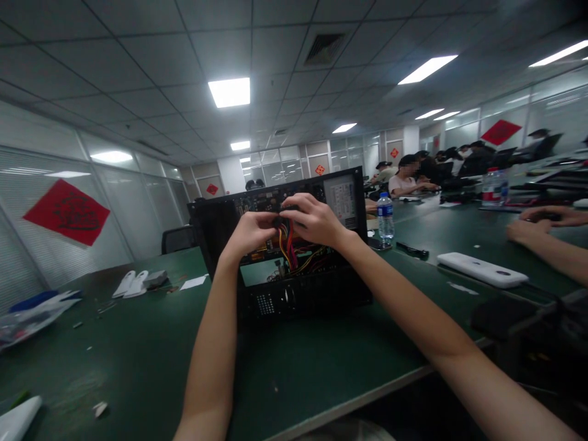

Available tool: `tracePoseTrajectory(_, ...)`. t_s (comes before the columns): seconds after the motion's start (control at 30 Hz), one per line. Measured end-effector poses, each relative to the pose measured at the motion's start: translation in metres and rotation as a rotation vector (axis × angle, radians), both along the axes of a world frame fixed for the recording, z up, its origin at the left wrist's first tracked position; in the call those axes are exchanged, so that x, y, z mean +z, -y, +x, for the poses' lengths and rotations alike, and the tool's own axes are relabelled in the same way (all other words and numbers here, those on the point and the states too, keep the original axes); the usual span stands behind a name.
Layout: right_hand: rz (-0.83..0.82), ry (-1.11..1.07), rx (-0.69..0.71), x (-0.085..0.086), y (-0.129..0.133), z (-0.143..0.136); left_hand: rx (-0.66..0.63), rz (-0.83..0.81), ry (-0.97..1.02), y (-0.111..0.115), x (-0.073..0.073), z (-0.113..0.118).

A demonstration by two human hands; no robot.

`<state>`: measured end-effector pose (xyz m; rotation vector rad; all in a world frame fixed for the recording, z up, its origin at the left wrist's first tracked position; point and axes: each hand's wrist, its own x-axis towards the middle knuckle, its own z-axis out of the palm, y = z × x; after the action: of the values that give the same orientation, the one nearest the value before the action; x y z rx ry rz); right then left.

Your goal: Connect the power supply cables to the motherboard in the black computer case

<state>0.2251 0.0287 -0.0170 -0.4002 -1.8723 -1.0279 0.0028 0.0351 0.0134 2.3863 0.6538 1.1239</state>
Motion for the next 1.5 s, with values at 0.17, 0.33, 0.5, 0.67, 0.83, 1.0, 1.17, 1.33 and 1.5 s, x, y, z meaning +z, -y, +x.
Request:
tracePoseTrajectory(0.17,0.155,0.087,-0.176,-0.013,-0.012,0.003,0.000,-0.052,0.023,-0.013,-0.003,0.005)
tracePoseTrajectory(0.33,0.288,0.199,-0.218,-0.017,-0.016,0.000,-0.074,-0.088,0.026,-0.026,-0.006,0.010)
tracePoseTrajectory(0.5,0.256,0.202,-0.274,-0.017,-0.014,-0.005,-0.075,-0.061,-0.016,-0.032,-0.008,0.010)
tracePoseTrajectory(0.67,0.227,0.208,-0.270,-0.023,-0.012,-0.011,-0.104,-0.005,-0.112,-0.033,-0.009,0.009)
tracePoseTrajectory(0.83,0.086,0.182,-0.307,-0.031,-0.012,-0.009,-0.044,0.020,-0.144,-0.035,-0.014,0.012)
tracePoseTrajectory(1.0,0.066,0.187,-0.414,-0.028,-0.013,-0.006,0.078,0.116,-0.127,-0.042,-0.018,0.019)
tracePoseTrajectory(1.17,0.054,0.264,-0.486,-0.014,-0.014,-0.016,0.142,0.178,-0.067,-0.048,-0.017,0.020)
tracePoseTrajectory(1.33,-0.032,0.328,-0.515,-0.004,-0.021,-0.025,0.120,0.074,0.076,-0.051,-0.019,0.017)
tracePoseTrajectory(1.5,-0.141,0.229,-0.573,-0.002,-0.022,-0.035,0.089,-0.049,0.205,-0.050,-0.023,0.018)
